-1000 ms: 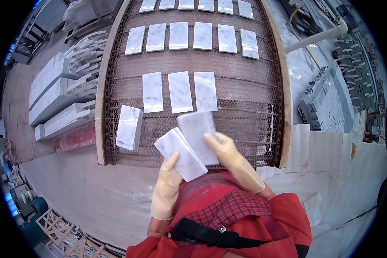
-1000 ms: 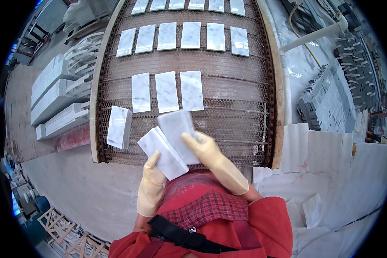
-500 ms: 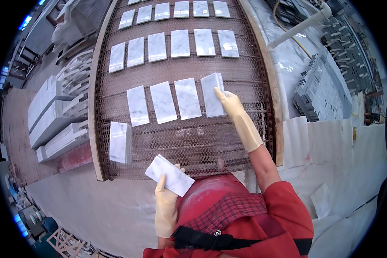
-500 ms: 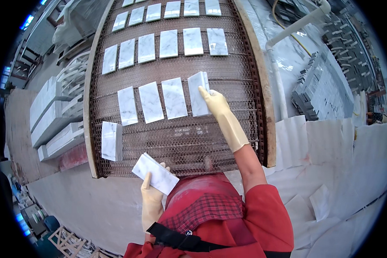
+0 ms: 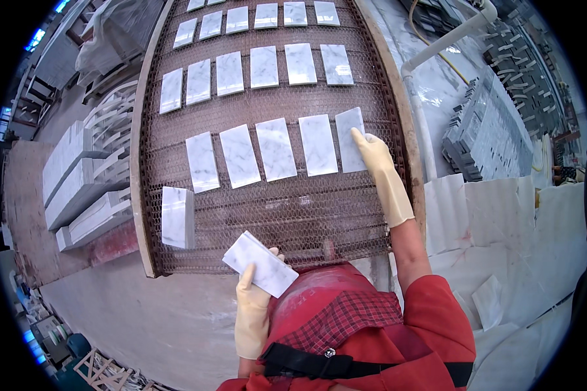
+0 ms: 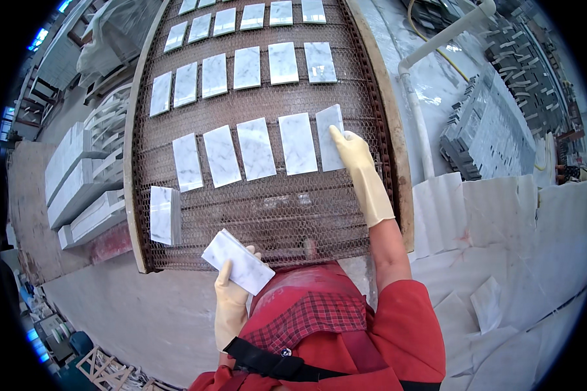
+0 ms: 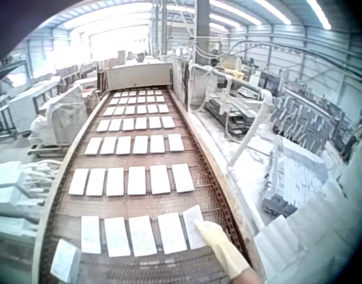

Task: The person picks up small white rectangular tiles from a stack and places them one by one onto a moving conveyor belt. The person repeats this process, continuously loading tiles onto the belt in a neat row.

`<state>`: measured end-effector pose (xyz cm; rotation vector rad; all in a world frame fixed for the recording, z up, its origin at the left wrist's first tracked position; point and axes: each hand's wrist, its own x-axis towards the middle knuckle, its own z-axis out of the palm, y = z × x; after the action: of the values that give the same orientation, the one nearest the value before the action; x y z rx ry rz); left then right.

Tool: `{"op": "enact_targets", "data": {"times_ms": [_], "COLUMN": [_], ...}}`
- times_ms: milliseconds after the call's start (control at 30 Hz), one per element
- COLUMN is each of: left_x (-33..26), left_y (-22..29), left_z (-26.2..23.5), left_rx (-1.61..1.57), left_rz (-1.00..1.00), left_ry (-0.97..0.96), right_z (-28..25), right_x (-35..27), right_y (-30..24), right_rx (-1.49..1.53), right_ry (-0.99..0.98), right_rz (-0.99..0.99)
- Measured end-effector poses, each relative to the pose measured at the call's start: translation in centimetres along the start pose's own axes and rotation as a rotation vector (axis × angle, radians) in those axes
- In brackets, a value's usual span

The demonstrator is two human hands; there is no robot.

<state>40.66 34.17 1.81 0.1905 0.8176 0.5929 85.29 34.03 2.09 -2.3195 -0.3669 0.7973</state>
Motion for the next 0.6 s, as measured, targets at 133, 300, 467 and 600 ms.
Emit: {"op": "enact_targets", "data": {"times_ms": [133, 300, 467, 600], "left_x": [0.3, -0.9, -0.5, 1.4], "left_y": [-0.3, 0.2, -0.1, -0.1], "left_z": [-0.9, 2.6, 1.6, 0.2], "left_rx": [0.011, 0.184, 0.084, 0.005], "left_rz": [-0.014, 0.026, -0.028, -0.129], "left_ry": [-0.062, -0.009, -0.085, -0.346], "right_z": [-0.5, -1.3, 1.8, 7.6], "right_x": [0.6, -1.8, -11.4, -17.9], "right_y": [1.1, 1.3, -0.9, -0.4], "right_rx": [-0.038, -0.185, 0.048, 0.168], "right_ry": [0.071, 0.336, -0.447, -1.287], "right_rz": [0.015, -0.125, -0.085, 0.071]}}
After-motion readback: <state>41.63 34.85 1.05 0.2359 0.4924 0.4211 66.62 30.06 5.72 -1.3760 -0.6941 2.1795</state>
